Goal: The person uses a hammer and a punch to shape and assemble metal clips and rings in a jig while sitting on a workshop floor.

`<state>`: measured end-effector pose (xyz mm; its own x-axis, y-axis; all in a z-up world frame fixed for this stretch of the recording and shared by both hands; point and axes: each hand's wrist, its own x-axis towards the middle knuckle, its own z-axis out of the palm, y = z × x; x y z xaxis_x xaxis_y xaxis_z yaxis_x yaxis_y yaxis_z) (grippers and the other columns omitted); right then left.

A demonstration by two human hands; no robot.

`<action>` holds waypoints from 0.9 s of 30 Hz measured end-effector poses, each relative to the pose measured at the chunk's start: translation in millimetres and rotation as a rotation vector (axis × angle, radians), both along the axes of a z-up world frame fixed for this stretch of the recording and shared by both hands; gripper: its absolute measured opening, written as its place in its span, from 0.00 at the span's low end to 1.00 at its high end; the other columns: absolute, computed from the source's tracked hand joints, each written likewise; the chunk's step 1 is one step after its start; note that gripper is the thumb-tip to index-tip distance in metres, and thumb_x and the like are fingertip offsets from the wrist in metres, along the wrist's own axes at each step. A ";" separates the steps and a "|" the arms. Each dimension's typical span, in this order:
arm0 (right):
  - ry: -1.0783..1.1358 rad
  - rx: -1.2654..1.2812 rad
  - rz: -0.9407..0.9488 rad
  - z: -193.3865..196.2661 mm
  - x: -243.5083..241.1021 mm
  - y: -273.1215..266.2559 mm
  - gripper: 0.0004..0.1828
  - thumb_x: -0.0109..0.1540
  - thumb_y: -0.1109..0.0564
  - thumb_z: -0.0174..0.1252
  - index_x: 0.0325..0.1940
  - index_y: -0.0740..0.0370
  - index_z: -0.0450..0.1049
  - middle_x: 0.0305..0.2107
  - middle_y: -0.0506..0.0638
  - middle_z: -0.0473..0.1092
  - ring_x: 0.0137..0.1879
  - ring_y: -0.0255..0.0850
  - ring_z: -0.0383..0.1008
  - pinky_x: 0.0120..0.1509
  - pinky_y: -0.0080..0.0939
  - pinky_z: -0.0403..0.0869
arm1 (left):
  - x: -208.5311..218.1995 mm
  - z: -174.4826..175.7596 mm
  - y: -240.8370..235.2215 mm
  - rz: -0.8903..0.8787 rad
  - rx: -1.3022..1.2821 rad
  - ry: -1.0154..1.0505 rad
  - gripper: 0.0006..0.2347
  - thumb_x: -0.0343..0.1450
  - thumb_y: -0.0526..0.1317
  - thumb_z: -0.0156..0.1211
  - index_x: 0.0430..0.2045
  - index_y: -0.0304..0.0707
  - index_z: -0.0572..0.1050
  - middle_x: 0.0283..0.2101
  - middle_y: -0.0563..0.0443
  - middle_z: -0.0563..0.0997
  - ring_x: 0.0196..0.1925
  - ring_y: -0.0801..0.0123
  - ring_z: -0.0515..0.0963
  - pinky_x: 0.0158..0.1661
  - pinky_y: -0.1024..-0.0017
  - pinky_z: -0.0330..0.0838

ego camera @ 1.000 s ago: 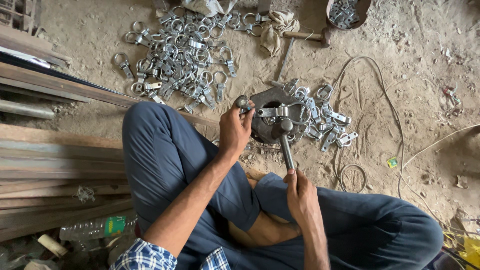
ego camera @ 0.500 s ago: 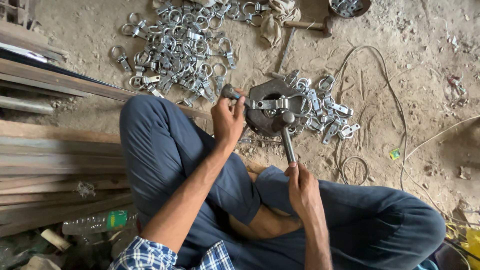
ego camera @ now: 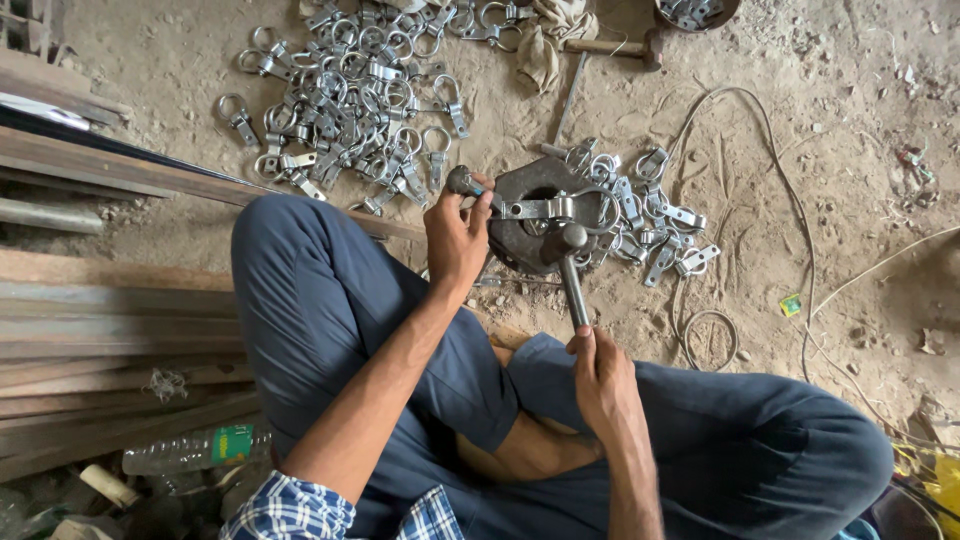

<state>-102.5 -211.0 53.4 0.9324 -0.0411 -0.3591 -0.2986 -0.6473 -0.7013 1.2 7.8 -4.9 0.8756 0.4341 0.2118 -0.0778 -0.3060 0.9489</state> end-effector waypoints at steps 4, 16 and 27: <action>0.018 -0.006 -0.007 0.3 -0.1 0.0 0.25 0.71 0.44 0.42 0.37 0.64 0.76 0.16 0.59 0.69 0.22 0.50 0.71 0.30 0.52 0.67 | 3.0 1.7 -1.2 -0.011 -0.020 -0.010 0.04 0.75 0.34 0.59 0.41 0.34 0.75 0.38 0.49 0.84 0.35 0.68 0.85 0.32 0.69 0.75; 0.061 -0.006 -0.001 -8.4 0.3 -5.6 0.27 0.71 0.42 0.40 0.37 0.63 0.76 0.14 0.55 0.69 0.19 0.44 0.70 0.26 0.48 0.66 | 13.6 -15.6 -3.3 -0.098 0.222 0.104 0.08 0.77 0.37 0.59 0.45 0.31 0.76 0.37 0.40 0.85 0.34 0.60 0.88 0.30 0.68 0.81; 0.004 -0.061 0.010 -15.7 2.9 -9.5 0.28 0.69 0.39 0.46 0.35 0.65 0.76 0.14 0.54 0.67 0.20 0.42 0.67 0.28 0.46 0.65 | 10.6 5.1 -6.6 -0.102 0.298 -0.021 0.09 0.73 0.35 0.63 0.44 0.30 0.76 0.31 0.36 0.83 0.32 0.48 0.85 0.29 0.58 0.75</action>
